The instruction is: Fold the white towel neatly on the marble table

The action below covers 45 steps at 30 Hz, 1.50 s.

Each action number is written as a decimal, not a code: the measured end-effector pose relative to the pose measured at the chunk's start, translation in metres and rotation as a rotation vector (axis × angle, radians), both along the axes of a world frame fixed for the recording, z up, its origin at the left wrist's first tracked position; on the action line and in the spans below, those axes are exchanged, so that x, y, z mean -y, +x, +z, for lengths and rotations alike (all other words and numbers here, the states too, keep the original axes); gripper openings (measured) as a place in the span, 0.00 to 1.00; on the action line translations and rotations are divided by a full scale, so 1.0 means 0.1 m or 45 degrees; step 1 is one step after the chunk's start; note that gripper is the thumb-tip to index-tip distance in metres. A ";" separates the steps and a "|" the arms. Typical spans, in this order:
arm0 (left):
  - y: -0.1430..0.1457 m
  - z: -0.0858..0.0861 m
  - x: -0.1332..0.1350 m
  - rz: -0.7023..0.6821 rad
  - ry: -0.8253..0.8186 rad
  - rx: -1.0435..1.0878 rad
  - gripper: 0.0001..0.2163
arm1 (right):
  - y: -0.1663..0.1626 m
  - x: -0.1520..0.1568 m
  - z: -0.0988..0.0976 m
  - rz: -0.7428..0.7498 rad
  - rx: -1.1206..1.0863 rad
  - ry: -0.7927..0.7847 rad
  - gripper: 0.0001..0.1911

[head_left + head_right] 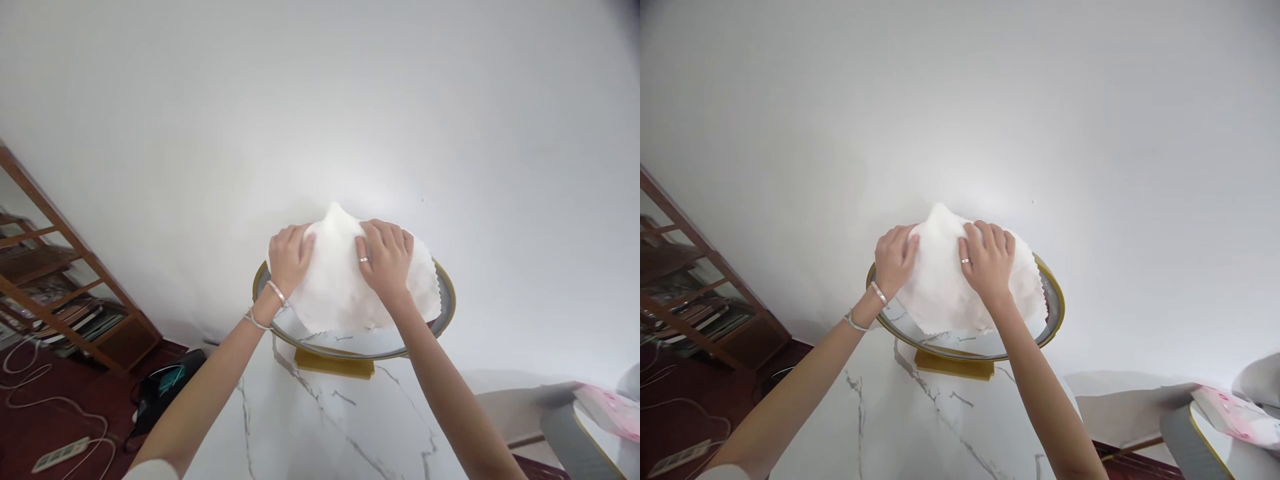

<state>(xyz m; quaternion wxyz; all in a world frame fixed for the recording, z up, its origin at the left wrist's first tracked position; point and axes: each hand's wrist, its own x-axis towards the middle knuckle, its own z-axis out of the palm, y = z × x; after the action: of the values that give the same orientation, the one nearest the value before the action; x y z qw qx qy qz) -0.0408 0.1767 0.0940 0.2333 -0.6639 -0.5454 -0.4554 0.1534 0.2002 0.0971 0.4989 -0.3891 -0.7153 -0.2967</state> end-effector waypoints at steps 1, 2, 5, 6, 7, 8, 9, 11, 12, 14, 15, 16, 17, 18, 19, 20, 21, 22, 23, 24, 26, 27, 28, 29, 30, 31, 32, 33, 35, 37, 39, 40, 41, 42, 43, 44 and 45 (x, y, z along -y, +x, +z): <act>0.11 0.03 -0.02 0.007 0.024 -0.057 0.18 | 0.10 -0.01 -0.04 -0.011 -0.040 0.009 0.15; 0.24 0.07 -0.05 0.006 0.049 -0.113 0.19 | 0.20 -0.02 -0.10 -0.028 -0.096 0.017 0.16; 0.67 0.16 -0.12 -0.056 0.121 -0.280 0.19 | 0.53 -0.05 -0.35 -0.092 -0.346 0.007 0.18; 0.83 0.18 -0.15 -0.093 0.138 -0.347 0.18 | 0.62 -0.05 -0.46 -0.109 -0.441 -0.015 0.18; 0.98 0.19 -0.17 -0.133 0.148 -0.424 0.16 | 0.71 -0.05 -0.58 -0.124 -0.540 -0.045 0.18; 1.13 0.19 -0.19 -0.172 0.152 -0.507 0.16 | 0.78 -0.04 -0.71 -0.137 -0.642 -0.079 0.19; 1.27 0.19 -0.21 -0.206 0.153 -0.588 0.15 | 0.83 -0.04 -0.83 -0.150 -0.742 -0.114 0.21; 1.51 0.16 -0.23 -0.266 0.165 -0.720 0.14 | 0.91 -0.02 -1.03 -0.179 -0.934 -0.166 0.23; 1.60 0.14 -0.24 -0.292 0.179 -0.761 0.14 | 0.93 -0.01 -1.10 -0.190 -1.020 -0.176 0.23; 1.71 0.11 -0.25 -0.332 0.203 -0.793 0.14 | 0.94 0.01 -1.18 -0.191 -1.159 -0.186 0.23; 1.72 0.11 -0.26 -0.345 0.207 -0.790 0.14 | 0.93 0.01 -1.18 -0.182 -1.206 -0.192 0.23; 1.71 0.11 -0.27 -0.352 0.204 -0.781 0.14 | 0.91 0.02 -1.17 -0.167 -1.234 -0.199 0.22; 1.68 0.12 -0.28 -0.351 0.195 -0.768 0.15 | 0.88 0.02 -1.14 -0.151 -1.243 -0.204 0.22; 1.63 0.13 -0.28 -0.348 0.186 -0.754 0.14 | 0.84 0.02 -1.09 -0.136 -1.234 -0.201 0.21; 1.55 0.14 -0.29 -0.346 0.180 -0.734 0.14 | 0.80 0.01 -1.04 -0.123 -1.206 -0.186 0.20; 1.47 0.15 -0.28 -0.344 0.179 -0.706 0.14 | 0.75 0.01 -0.98 -0.116 -1.165 -0.159 0.19; 1.37 0.17 -0.27 -0.343 0.182 -0.671 0.13 | 0.69 0.00 -0.91 -0.120 -1.114 -0.120 0.18; 1.26 0.19 -0.25 -0.339 0.188 -0.625 0.13 | 0.63 -0.01 -0.83 -0.132 -1.054 -0.068 0.17; 1.14 0.20 -0.22 -0.332 0.193 -0.568 0.13 | 0.57 -0.02 -0.75 -0.147 -0.986 -0.005 0.16; 1.01 0.21 -0.19 -0.319 0.194 -0.500 0.13 | 0.50 -0.04 -0.66 -0.159 -0.905 0.061 0.15; 0.74 0.20 -0.13 -0.283 0.179 -0.342 0.14 | 0.36 -0.08 -0.47 -0.157 -0.720 0.174 0.13; 0.60 0.18 -0.10 -0.261 0.164 -0.255 0.14 | 0.27 -0.10 -0.38 -0.139 -0.615 0.209 0.12; 0.46 0.15 -0.08 -0.236 0.151 -0.167 0.14 | 0.18 -0.12 -0.30 -0.113 -0.506 0.229 0.11; 0.32 0.11 -0.07 -0.209 0.144 -0.080 0.15 | 0.08 -0.14 -0.23 -0.085 -0.400 0.239 0.11; 0.19 0.06 -0.06 -0.178 0.148 0.003 0.15 | -0.03 -0.16 -0.16 -0.058 -0.305 0.250 0.10; 0.07 -0.01 -0.05 -0.142 0.161 0.082 0.15 | -0.14 -0.17 -0.11 -0.035 -0.221 0.266 0.09; -0.05 -0.08 -0.05 -0.107 0.178 0.152 0.16 | -0.26 -0.17 -0.06 -0.015 -0.148 0.282 0.09; -0.16 -0.16 -0.06 -0.073 0.196 0.214 0.16 | -0.37 -0.17 -0.03 0.001 -0.086 0.297 0.09; -0.37 -0.35 -0.07 -0.026 0.218 0.320 0.17 | -0.60 -0.17 0.00 0.036 0.033 0.301 0.08; -0.53 -0.58 -0.08 -0.008 0.221 0.418 0.17 | -0.81 -0.18 -0.02 0.088 0.172 0.257 0.08; -0.65 -0.86 -0.09 0.020 0.232 0.530 0.17 | -1.02 -0.19 -0.09 0.162 0.332 0.199 0.07; -0.69 -1.00 -0.09 0.049 0.240 0.593 0.17 | -1.12 -0.20 -0.14 0.206 0.415 0.174 0.07; -0.72 -1.15 -0.08 0.091 0.249 0.664 0.17 | -1.22 -0.21 -0.19 0.252 0.498 0.156 0.07; -0.74 -1.30 -0.07 0.146 0.261 0.741 0.18 | -1.32 -0.22 -0.25 0.301 0.582 0.145 0.08; -0.74 -1.44 -0.05 0.210 0.269 0.821 0.19 | -1.40 -0.22 -0.31 0.352 0.665 0.136 0.09; -0.74 -1.57 -0.04 0.279 0.269 0.903 0.19 | -1.49 -0.21 -0.37 0.408 0.745 0.121 0.10; -0.74 -1.69 -0.02 0.348 0.259 0.984 0.19 | -1.56 -0.20 -0.43 0.474 0.820 0.092 0.11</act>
<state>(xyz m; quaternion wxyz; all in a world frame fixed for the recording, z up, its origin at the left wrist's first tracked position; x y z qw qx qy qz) -0.1145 0.1791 -0.0749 0.1342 -0.3393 -0.6279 -0.6874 -0.0026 0.2198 0.0543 0.3073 -0.1211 -0.8831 -0.3332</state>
